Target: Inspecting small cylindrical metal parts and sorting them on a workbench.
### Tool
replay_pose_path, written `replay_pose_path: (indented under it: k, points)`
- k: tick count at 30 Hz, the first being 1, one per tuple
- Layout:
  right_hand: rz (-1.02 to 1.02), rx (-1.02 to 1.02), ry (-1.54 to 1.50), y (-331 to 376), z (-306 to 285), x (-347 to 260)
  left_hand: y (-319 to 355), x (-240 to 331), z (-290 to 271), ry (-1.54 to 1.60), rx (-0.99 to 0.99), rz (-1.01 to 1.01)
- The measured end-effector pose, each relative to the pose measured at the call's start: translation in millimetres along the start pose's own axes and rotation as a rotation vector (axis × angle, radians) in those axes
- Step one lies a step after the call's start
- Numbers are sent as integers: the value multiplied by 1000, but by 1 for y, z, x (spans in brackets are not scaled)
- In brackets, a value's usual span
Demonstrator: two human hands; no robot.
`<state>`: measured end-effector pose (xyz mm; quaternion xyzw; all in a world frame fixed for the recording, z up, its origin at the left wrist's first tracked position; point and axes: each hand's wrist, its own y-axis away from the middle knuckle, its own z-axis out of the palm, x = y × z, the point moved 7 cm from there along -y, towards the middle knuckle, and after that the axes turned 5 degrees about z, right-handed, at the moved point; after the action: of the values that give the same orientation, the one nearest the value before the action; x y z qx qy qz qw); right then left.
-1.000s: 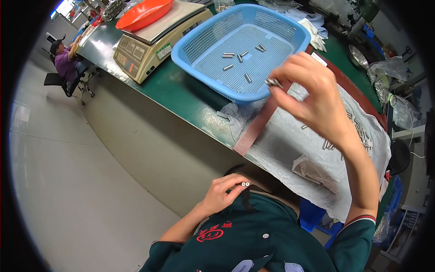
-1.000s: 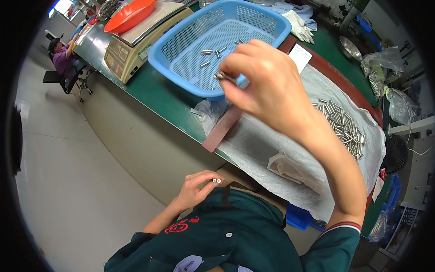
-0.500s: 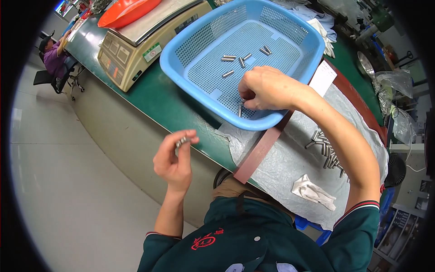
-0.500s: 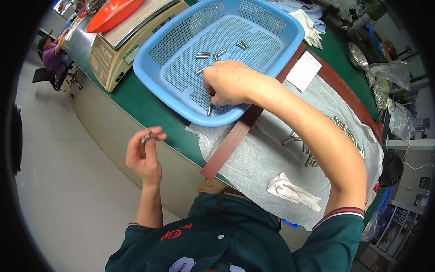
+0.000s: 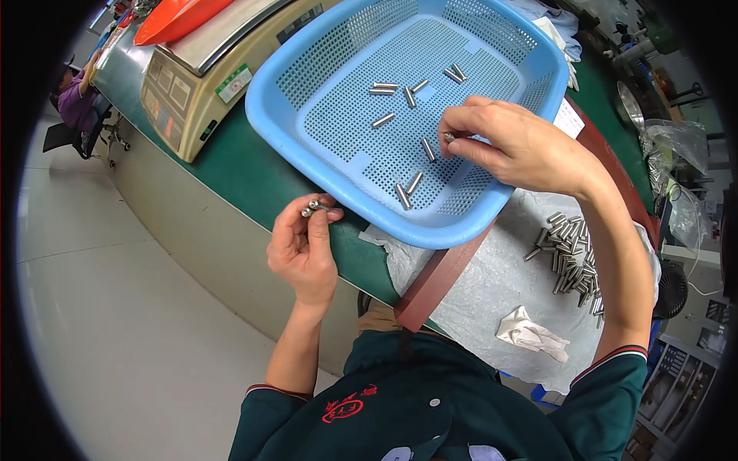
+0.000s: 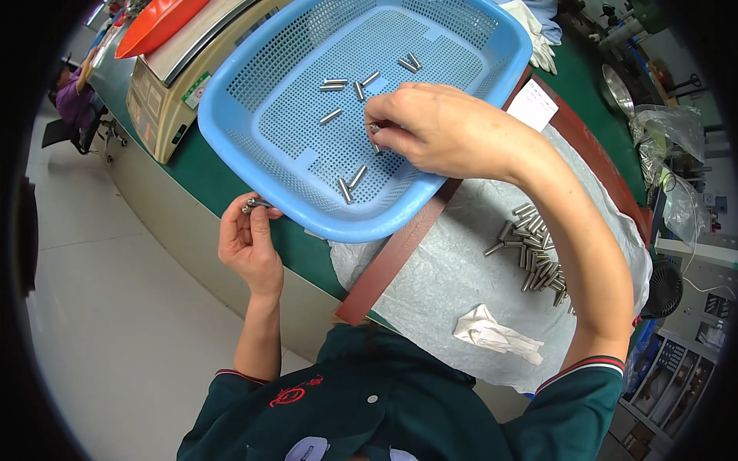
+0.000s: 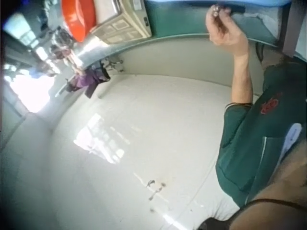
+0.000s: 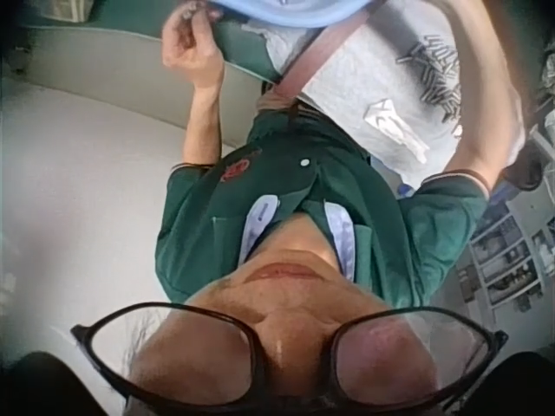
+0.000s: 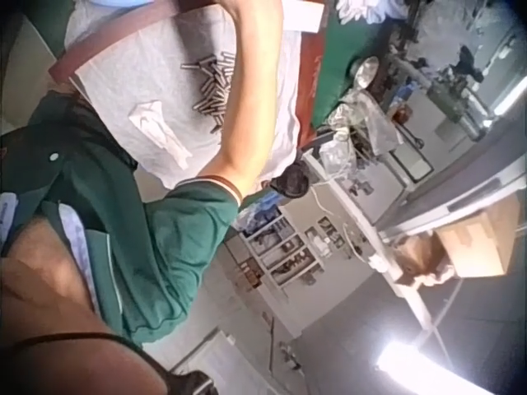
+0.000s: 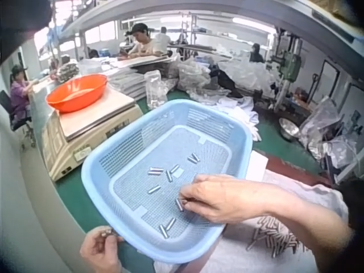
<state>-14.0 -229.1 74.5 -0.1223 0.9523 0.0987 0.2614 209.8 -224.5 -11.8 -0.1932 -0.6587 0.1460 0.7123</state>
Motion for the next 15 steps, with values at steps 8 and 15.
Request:
replay_pose_path:
  k: [8, 15]
  points:
    - [37, -202, 57, -6, 20, 0, 1, -5, 2, -66, -5, 10]
    - [-20, -221, -99, -5, 19, 3, 2, -5, 1, -145, -17, 9]
